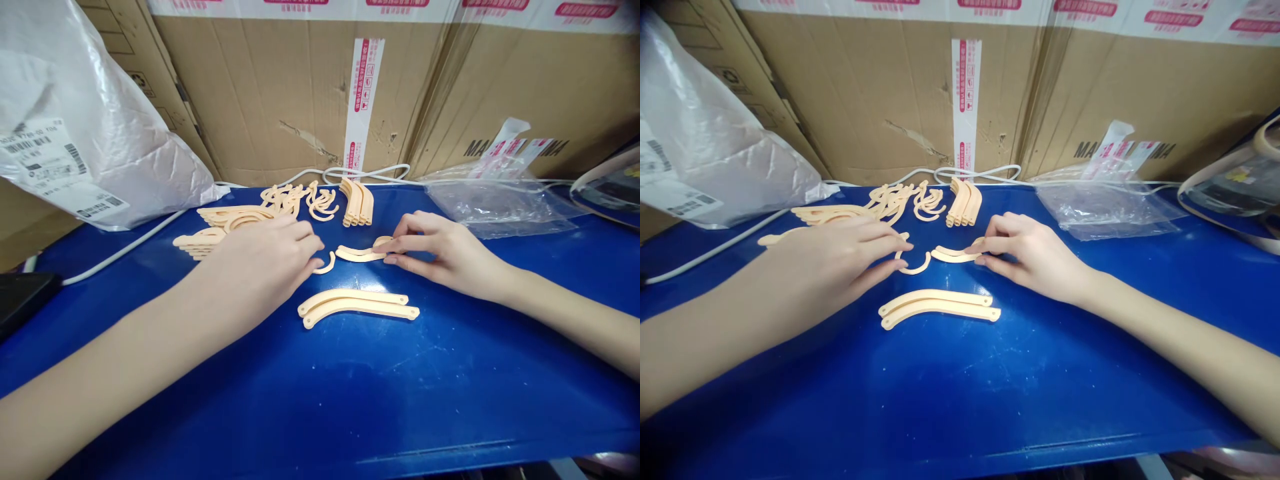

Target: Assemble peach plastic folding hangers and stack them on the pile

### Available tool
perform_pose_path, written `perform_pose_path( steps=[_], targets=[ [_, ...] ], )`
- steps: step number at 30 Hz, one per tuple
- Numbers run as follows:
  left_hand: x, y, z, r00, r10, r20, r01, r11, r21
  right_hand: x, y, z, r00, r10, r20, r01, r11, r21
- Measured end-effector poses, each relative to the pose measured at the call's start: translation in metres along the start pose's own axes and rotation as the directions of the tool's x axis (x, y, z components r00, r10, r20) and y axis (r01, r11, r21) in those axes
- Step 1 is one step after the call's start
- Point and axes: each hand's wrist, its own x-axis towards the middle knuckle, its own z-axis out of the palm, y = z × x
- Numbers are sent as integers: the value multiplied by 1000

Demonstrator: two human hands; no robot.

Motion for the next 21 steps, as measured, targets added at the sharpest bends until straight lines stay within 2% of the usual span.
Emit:
perform_pose_path(
  steps=[5, 9, 14, 21],
  targets=[
    [-10, -2, 16, 988, 129, 83, -136, 987, 80, 0, -10, 5, 997, -72, 30, 73, 997, -34],
    [-10, -2, 21, 977, 211, 18, -211, 961, 177, 1, -14, 9, 997, -66, 45, 69, 995, -72],
    [-10, 3, 25, 970, 222, -94, -193, 948, 251, 0, -17, 11, 996, -78, 52, 85, 987, -137],
    [-12, 10, 17, 979, 139, -151, -114, 980, 160, 0, -18, 13, 994, -94, 53, 101, 982, -159]
  ],
)
